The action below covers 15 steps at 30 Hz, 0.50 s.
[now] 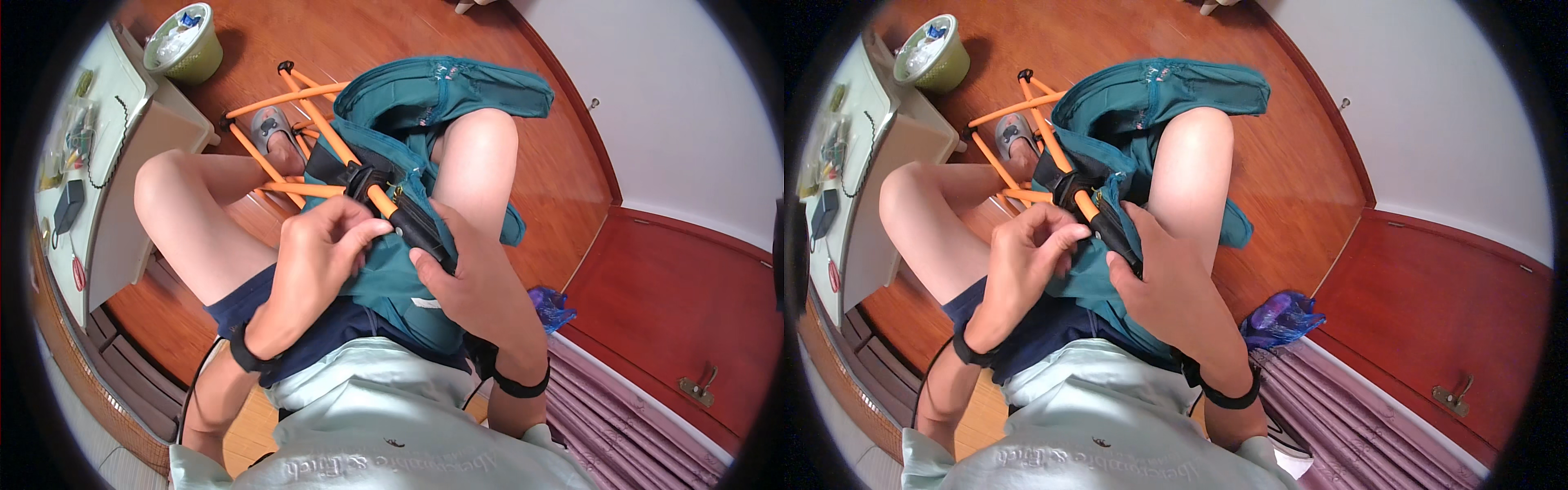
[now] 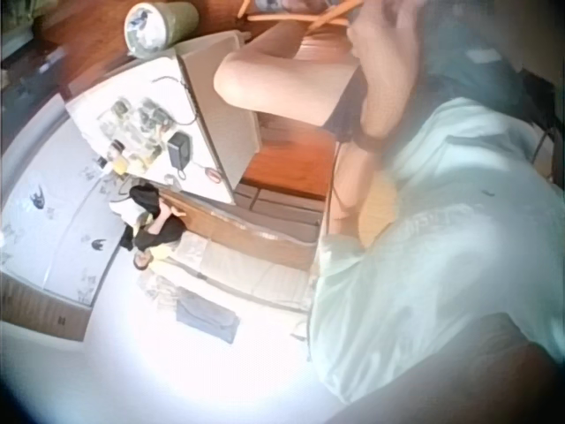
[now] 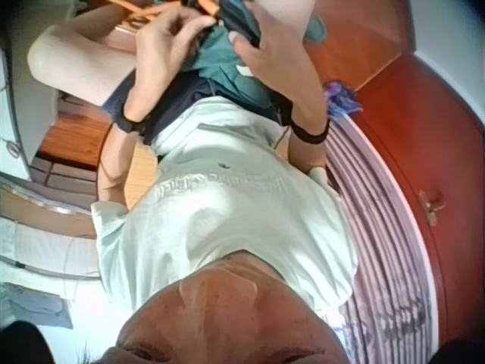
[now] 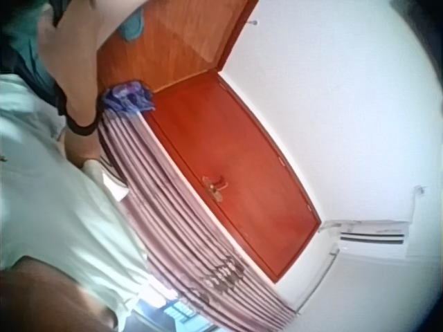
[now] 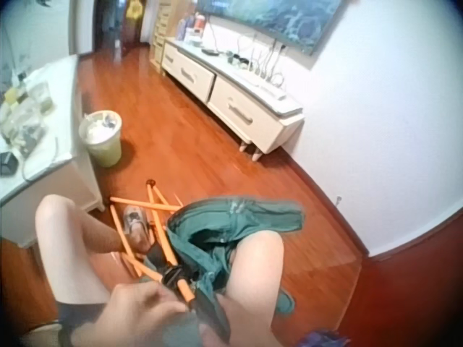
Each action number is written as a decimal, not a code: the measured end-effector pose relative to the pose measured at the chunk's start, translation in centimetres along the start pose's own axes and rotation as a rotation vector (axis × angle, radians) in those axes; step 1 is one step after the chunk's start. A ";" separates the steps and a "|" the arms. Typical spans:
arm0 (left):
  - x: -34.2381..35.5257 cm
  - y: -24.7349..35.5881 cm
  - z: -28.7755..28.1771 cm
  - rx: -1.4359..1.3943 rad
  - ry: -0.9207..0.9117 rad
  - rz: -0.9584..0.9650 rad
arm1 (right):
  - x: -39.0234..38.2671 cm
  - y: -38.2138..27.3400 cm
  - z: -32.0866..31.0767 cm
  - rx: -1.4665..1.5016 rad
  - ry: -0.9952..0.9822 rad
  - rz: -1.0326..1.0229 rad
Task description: The person repairs a green folding chair by sewing a torn section of the seat fabric around a frame attachment point with a needle and thread, then trims the thread with scissors and spreads the seat fabric flat to check the repair.
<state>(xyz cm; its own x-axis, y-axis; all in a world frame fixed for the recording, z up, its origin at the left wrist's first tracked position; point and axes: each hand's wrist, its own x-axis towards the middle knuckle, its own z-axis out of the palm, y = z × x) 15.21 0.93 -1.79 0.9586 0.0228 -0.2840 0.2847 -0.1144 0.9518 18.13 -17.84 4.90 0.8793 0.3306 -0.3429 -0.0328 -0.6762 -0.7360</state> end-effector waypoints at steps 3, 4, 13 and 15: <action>0.1 -0.3 -0.9 -0.533 -0.264 -0.531 | -0.1 -0.1 0.2 0.062 0.010 0.008; 0.0 -0.3 -0.9 -0.546 -0.258 -0.552 | 0.0 -0.1 0.1 0.069 0.010 0.000; 1.3 0.0 -1.3 -0.401 -0.367 -0.582 | 0.3 -0.4 0.1 0.105 -0.074 0.023; 1.8 -0.1 -1.3 -0.232 -0.364 -0.539 | 0.2 0.1 0.4 -0.016 -0.017 -0.106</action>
<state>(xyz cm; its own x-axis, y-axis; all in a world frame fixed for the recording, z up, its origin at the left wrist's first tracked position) 16.94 2.28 -2.21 0.6295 -0.3223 -0.7070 0.7544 0.0354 0.6555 18.09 -17.63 4.51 0.8692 0.4118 -0.2737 0.0673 -0.6470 -0.7596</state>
